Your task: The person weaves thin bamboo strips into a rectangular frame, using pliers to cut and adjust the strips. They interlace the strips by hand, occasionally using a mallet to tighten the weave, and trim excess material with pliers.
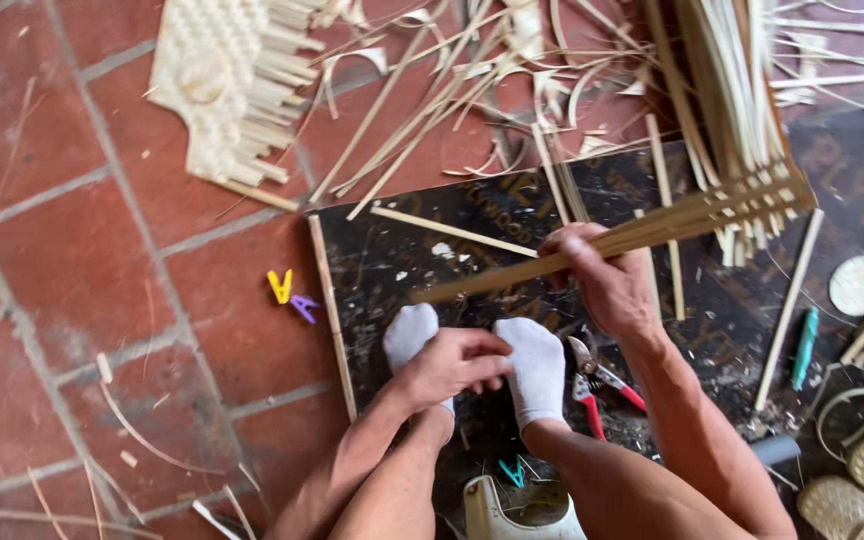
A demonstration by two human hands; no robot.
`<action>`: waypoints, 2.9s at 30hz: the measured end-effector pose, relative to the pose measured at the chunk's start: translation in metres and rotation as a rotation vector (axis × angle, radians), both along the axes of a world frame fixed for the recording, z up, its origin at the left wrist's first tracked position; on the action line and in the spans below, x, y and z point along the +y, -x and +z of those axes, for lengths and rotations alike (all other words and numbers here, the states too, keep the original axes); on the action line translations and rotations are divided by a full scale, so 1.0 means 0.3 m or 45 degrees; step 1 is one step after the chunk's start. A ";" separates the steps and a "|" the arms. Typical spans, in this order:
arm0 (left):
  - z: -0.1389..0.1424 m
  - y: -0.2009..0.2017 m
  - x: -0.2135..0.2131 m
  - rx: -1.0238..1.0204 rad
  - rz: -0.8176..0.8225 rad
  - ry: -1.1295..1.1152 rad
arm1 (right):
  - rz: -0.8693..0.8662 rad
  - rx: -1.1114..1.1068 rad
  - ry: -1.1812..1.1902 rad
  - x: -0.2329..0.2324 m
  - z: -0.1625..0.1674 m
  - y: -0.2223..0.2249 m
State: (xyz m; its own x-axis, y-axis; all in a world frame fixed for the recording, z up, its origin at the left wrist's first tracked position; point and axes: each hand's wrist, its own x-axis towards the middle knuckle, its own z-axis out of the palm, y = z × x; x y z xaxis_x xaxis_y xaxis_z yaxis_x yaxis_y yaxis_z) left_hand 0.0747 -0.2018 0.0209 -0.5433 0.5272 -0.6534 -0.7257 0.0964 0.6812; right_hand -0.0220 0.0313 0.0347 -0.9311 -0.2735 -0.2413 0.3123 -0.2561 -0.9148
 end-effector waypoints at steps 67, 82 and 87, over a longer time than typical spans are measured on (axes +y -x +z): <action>0.056 0.093 -0.031 0.839 1.323 -0.184 | 0.961 -0.277 -0.113 -0.216 -0.335 -0.222; -0.280 0.211 -0.099 -0.048 1.429 -0.662 | 0.513 -0.840 0.261 -0.132 -0.246 -0.250; -0.309 0.195 -0.067 0.004 1.389 -0.620 | 0.486 -0.468 -0.346 -0.149 -0.272 -0.271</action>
